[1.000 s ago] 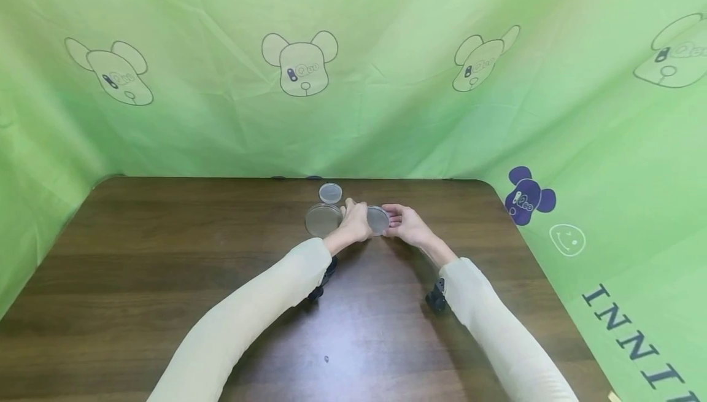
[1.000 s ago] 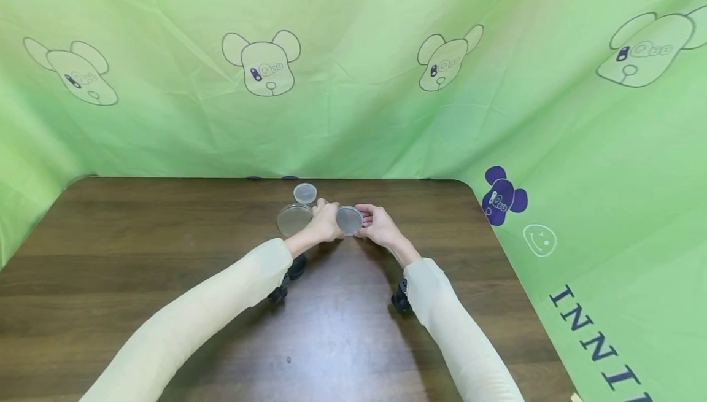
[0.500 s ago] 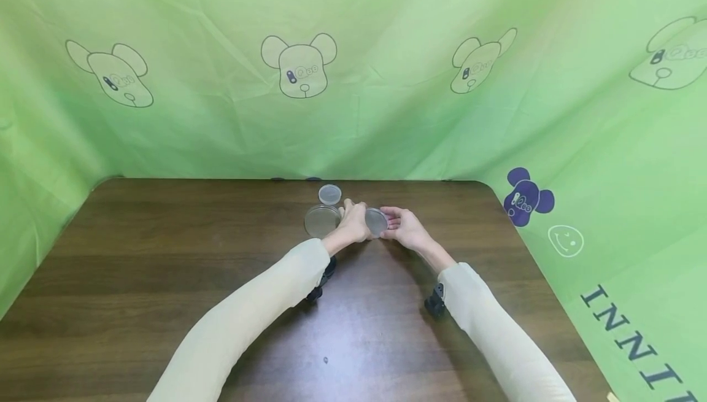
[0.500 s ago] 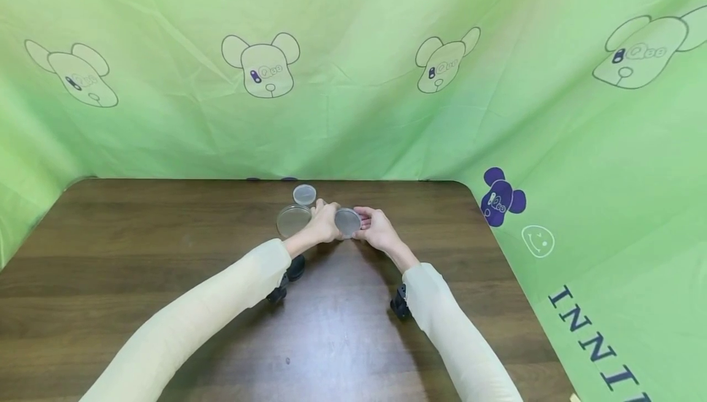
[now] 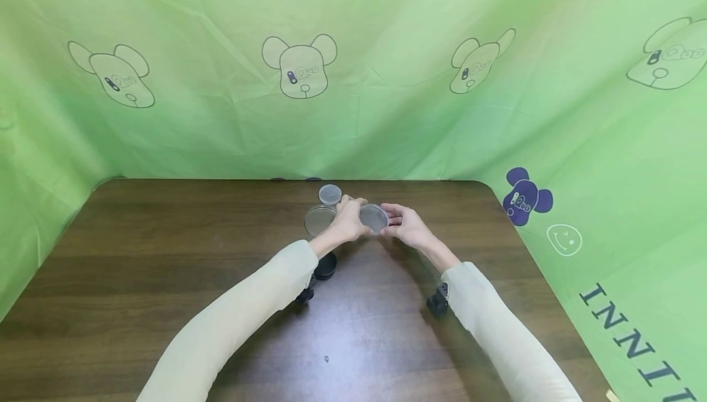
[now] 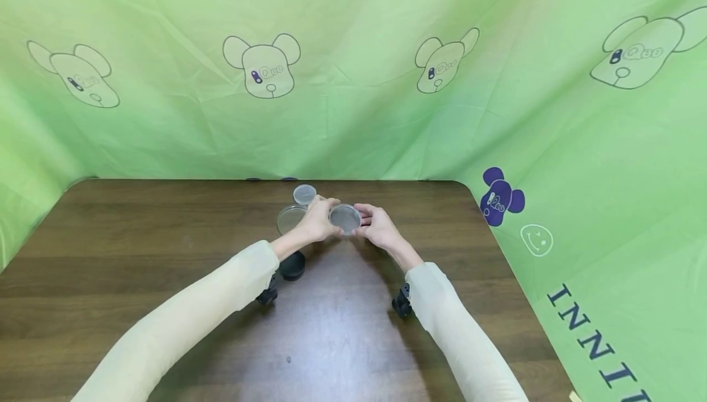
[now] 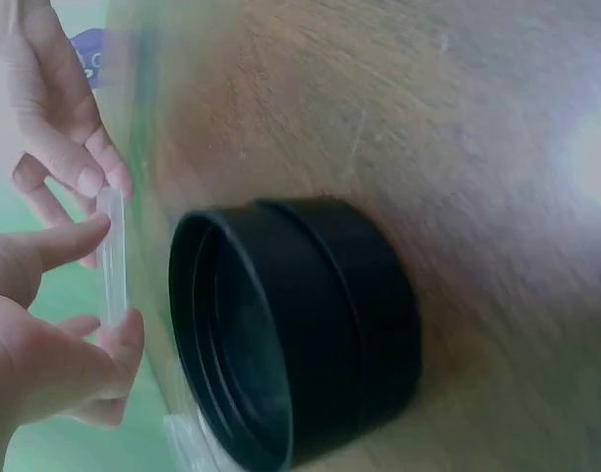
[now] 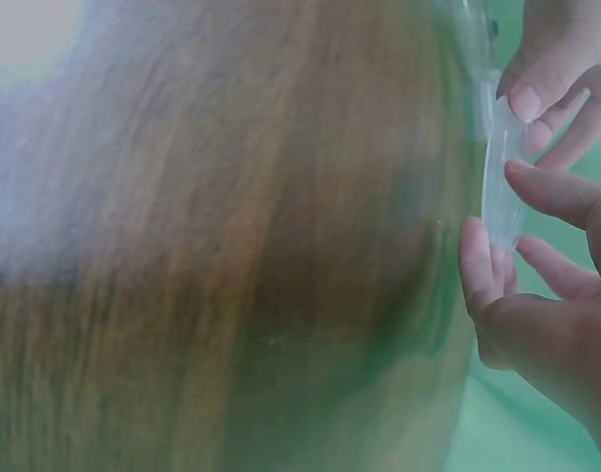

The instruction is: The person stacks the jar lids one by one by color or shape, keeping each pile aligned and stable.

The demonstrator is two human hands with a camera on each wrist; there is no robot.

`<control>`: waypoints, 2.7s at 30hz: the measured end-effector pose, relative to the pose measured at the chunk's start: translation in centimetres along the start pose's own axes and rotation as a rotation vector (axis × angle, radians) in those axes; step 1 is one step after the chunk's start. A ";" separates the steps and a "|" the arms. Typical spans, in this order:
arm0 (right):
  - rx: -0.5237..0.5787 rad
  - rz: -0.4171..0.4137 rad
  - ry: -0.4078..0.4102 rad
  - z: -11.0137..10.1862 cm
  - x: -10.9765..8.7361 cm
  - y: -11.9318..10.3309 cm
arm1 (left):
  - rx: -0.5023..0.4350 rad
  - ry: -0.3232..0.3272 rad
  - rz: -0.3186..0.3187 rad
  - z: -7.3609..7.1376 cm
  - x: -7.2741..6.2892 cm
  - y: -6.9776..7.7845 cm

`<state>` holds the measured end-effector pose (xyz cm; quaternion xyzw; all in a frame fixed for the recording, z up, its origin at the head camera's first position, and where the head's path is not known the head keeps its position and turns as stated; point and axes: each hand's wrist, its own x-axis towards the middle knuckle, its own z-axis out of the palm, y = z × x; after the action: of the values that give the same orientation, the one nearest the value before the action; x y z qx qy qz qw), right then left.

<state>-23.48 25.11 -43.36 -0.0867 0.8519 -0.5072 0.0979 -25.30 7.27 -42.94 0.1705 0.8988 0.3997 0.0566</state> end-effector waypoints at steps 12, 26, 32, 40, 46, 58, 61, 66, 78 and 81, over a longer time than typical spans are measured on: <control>-0.051 -0.085 -0.044 0.5 0.7 -1.2 | -0.131 -0.041 0.013 -2.2 -0.7 -1.4; -0.116 -0.113 -0.001 1.8 0.4 -2.6 | -0.252 -0.037 0.064 -4.1 -2.1 -2.9; -0.085 -0.133 -0.022 2.7 0.9 -3.1 | -0.249 -0.007 0.054 -4.9 -2.6 -3.8; -0.045 -0.114 -0.053 3.9 1.6 -4.1 | -0.301 0.022 0.036 -5.7 -3.4 -5.1; -0.062 -0.141 -0.076 4.6 2.1 -4.3 | -0.297 0.054 0.036 -6.1 -3.9 -5.8; -0.117 -0.180 -0.055 6.3 3.4 -4.3 | -0.217 0.030 0.071 -7.1 -4.1 -7.3; -0.118 -0.184 -0.060 6.7 3.8 -4.1 | -0.206 0.023 0.074 -7.3 -4.1 -7.6; -0.129 -0.166 -0.065 7.4 4.3 -4.0 | -0.204 0.011 0.056 -7.4 -4.1 -8.3; -0.167 -0.127 -0.063 7.6 4.5 -4.5 | -0.206 0.033 0.008 -7.1 -3.9 -8.5; -0.170 -0.128 -0.063 7.7 4.6 -4.4 | -0.199 0.034 0.000 -7.1 -3.9 -8.5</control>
<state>-25.74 15.39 -43.43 -0.1648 0.8810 -0.4354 0.0844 -25.55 -4.39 -44.57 0.1571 0.8556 0.4897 0.0580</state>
